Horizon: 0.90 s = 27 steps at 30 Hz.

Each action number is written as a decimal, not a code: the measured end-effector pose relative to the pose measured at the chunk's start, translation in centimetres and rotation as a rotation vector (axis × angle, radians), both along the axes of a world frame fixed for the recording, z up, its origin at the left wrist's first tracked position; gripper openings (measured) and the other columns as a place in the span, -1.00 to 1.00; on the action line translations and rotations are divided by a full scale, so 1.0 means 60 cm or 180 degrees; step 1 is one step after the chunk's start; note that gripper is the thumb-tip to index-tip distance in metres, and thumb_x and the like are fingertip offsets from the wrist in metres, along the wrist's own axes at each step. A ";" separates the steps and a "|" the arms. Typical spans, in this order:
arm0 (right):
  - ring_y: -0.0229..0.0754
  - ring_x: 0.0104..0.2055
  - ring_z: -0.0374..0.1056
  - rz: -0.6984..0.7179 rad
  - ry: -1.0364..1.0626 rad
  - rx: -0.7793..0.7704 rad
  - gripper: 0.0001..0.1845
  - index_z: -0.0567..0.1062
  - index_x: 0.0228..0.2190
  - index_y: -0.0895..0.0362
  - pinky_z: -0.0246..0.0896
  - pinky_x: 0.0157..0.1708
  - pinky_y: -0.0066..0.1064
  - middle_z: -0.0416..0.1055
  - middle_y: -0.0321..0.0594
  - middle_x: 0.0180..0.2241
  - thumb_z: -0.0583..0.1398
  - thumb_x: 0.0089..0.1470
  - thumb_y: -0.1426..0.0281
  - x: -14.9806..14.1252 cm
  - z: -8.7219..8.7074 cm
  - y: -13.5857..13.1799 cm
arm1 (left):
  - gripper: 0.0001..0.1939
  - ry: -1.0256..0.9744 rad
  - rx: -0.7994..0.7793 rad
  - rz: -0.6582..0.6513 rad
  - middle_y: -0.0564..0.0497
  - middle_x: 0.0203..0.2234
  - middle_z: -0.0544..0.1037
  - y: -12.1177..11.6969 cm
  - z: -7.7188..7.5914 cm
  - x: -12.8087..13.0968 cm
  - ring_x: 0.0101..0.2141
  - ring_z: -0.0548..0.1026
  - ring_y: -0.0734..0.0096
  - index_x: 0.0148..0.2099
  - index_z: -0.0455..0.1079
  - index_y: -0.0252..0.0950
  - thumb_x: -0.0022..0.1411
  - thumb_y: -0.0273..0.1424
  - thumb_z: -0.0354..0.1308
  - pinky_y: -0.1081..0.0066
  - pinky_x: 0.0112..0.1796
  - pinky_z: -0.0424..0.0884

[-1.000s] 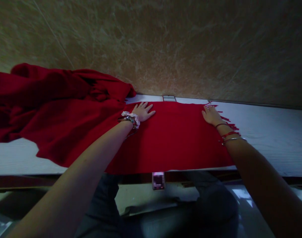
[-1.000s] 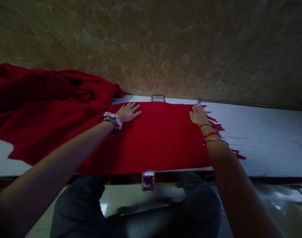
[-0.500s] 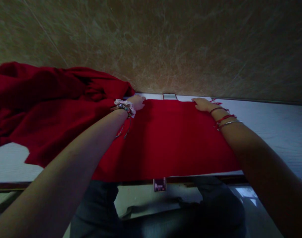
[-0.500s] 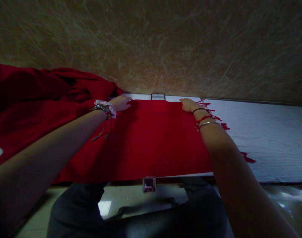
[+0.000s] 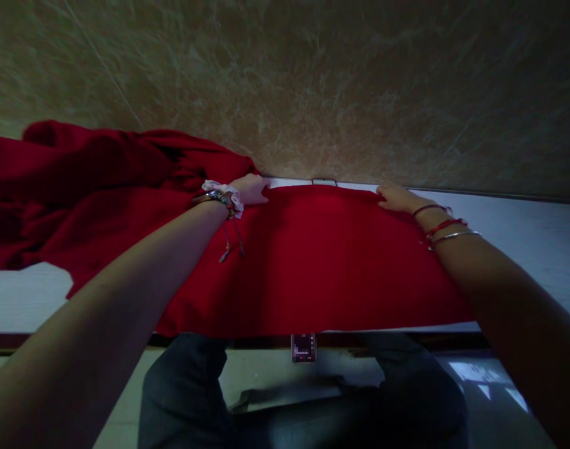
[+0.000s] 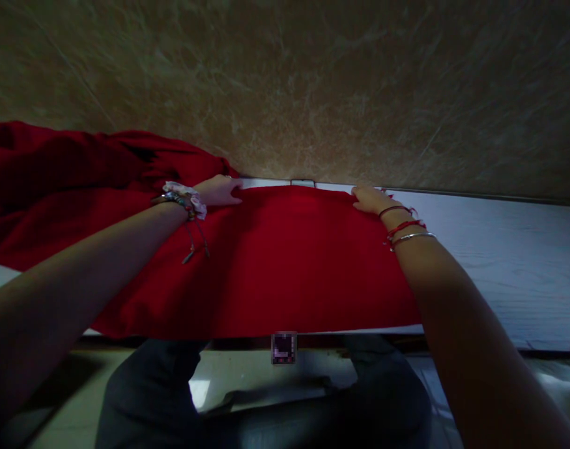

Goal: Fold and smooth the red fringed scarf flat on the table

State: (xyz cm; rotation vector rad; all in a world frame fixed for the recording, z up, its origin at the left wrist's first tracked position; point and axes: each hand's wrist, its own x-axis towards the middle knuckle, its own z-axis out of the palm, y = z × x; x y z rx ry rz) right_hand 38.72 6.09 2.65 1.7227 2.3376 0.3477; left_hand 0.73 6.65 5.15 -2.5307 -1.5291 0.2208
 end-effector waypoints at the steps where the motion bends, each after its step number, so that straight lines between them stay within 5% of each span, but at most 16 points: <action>1: -0.06 -0.15 0.29 0.0001 0.0002 -0.0019 -0.69 0.40 -0.23 0.29 0.13 -0.19 -0.33 0.38 0.03 -0.18 0.07 -0.05 0.43 0.005 0.004 -0.009 | -0.62 0.0020 -0.0046 -0.0044 -0.04 -0.29 0.46 -0.005 0.005 -0.003 -0.28 0.41 0.36 -0.07 0.31 -0.36 0.07 -0.30 0.00 0.51 -0.30 0.26; 6: -0.11 -0.30 0.34 0.0064 -0.0088 -0.0066 -0.73 0.39 -0.27 0.22 0.12 -0.35 -0.38 0.43 -0.07 -0.33 0.05 -0.05 0.44 0.032 0.023 -0.064 | -0.71 0.0117 -0.0214 -0.0279 0.03 -0.39 0.47 -0.030 0.026 -0.021 -0.37 0.38 0.46 -0.20 0.37 -0.34 0.03 -0.34 0.02 0.53 -0.32 0.23; 12: -0.10 -0.23 0.33 0.0234 -0.0302 0.0119 -0.73 0.44 -0.28 0.21 0.12 -0.25 -0.36 0.43 -0.05 -0.29 0.05 -0.07 0.49 0.052 0.037 -0.121 | -0.76 0.0017 -0.0150 -0.0381 0.09 -0.47 0.44 -0.057 0.036 -0.051 -0.43 0.38 0.49 -0.27 0.38 -0.28 -0.01 -0.39 -0.02 0.57 -0.39 0.21; 19: -0.10 -0.26 0.33 0.0354 -0.0038 0.0422 -0.76 0.46 -0.36 0.19 0.15 -0.25 -0.35 0.45 -0.08 -0.34 0.02 -0.04 0.47 0.076 0.080 -0.193 | -0.77 -0.0193 -0.0185 -0.0524 0.10 -0.45 0.44 -0.115 0.091 -0.085 -0.43 0.38 0.51 -0.25 0.37 -0.26 0.03 -0.33 0.00 0.57 -0.35 0.20; 23: -0.09 -0.30 0.36 0.0261 0.0122 0.0164 -0.74 0.47 -0.31 0.17 0.18 -0.28 -0.33 0.47 -0.08 -0.39 0.03 -0.02 0.47 0.079 0.079 -0.265 | -0.81 -0.0043 -0.0818 -0.0511 0.08 -0.48 0.45 -0.171 0.096 -0.093 -0.46 0.38 0.50 -0.28 0.37 -0.26 0.00 -0.34 0.08 0.56 -0.42 0.20; 27: -0.11 -0.24 0.38 0.0273 0.0385 -0.0737 -0.70 0.49 -0.26 0.14 0.21 -0.22 -0.33 0.48 -0.09 -0.26 0.07 -0.06 0.51 0.079 0.051 -0.319 | -0.80 0.0129 -0.1880 -0.0422 0.09 -0.49 0.46 -0.226 0.072 -0.082 -0.53 0.38 0.49 -0.30 0.38 -0.25 -0.08 -0.44 0.12 0.55 -0.52 0.20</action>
